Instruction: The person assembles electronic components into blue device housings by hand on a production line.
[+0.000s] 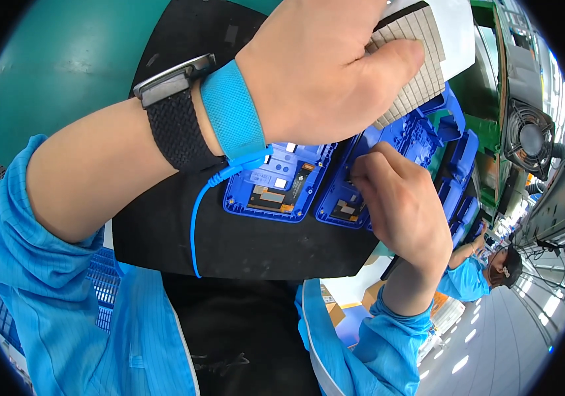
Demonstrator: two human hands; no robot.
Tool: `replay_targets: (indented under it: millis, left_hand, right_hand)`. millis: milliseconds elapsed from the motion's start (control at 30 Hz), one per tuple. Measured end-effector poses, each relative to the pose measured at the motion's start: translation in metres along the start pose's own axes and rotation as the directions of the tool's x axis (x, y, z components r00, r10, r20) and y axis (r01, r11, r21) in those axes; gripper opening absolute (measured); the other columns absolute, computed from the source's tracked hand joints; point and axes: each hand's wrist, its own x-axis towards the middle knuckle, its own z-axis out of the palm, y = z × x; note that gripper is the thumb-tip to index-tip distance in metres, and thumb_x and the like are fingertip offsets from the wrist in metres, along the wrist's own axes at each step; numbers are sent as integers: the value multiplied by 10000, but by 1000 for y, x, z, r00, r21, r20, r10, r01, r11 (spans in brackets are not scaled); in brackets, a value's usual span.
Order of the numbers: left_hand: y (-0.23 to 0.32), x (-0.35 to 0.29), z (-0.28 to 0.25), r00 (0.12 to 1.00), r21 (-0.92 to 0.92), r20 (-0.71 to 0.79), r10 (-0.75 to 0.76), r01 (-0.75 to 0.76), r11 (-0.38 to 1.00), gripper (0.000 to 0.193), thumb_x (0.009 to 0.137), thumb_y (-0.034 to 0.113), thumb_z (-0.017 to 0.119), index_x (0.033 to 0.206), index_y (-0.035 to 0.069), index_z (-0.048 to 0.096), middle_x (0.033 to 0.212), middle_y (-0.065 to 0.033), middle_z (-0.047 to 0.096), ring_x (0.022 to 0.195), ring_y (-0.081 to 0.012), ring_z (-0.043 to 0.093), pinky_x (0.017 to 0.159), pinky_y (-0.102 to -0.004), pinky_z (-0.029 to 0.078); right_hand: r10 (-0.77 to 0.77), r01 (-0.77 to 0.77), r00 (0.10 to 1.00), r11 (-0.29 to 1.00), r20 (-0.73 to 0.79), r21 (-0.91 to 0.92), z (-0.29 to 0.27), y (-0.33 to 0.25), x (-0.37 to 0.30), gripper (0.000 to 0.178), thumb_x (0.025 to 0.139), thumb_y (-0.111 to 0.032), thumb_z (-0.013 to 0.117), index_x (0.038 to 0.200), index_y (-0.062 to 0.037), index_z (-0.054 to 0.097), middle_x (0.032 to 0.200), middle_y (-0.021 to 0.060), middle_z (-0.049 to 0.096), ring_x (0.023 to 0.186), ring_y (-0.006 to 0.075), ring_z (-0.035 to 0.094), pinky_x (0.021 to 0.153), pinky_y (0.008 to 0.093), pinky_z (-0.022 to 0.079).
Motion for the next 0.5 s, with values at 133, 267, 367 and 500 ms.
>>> replay_targets:
  millis: [133, 267, 367, 500]
  left_hand:
    - [1, 0, 3, 1000, 0, 0, 21, -21, 1000, 208, 919, 48, 574, 1097, -37, 507, 886, -149, 616, 772, -159, 571, 696, -316, 470]
    - [-3, 6, 8, 925, -454, 136, -355, 376, 807, 199, 920, 47, 570, 1088, -37, 505, 874, -152, 616, 765, -166, 580, 690, -319, 472]
    - [1, 7, 7, 906, -454, 155, -395, 420, 785, 195, 920, 48, 570, 1083, -37, 504, 858, -154, 613, 748, -168, 576, 680, -321, 470]
    - [8, 7, 2, 866, -449, 192, -462, 496, 743, 189, 919, 50, 570, 1074, -36, 504, 834, -158, 607, 722, -170, 572, 664, -322, 468]
  right_hand:
    - [0, 0, 1000, 1000, 7, -17, -1, 0, -1, 139, 787, 75, 670, 881, 16, 585, 830, 151, 574, 711, 354, 607, 625, 409, 495]
    - [-24, 23, 998, 999, -49, -28, 0, 4, -6, 150, 783, 73, 684, 891, 19, 594, 831, 147, 578, 714, 346, 608, 628, 403, 495]
    - [7, -11, 994, 999, -106, -41, 6, 7, -13, 160, 778, 69, 692, 897, 24, 595, 838, 148, 584, 714, 349, 607, 624, 407, 491]
    - [-32, 22, 979, 998, -199, -51, 17, 8, -19, 164, 777, 42, 709, 874, -15, 588, 805, 116, 556, 726, 316, 606, 619, 405, 497]
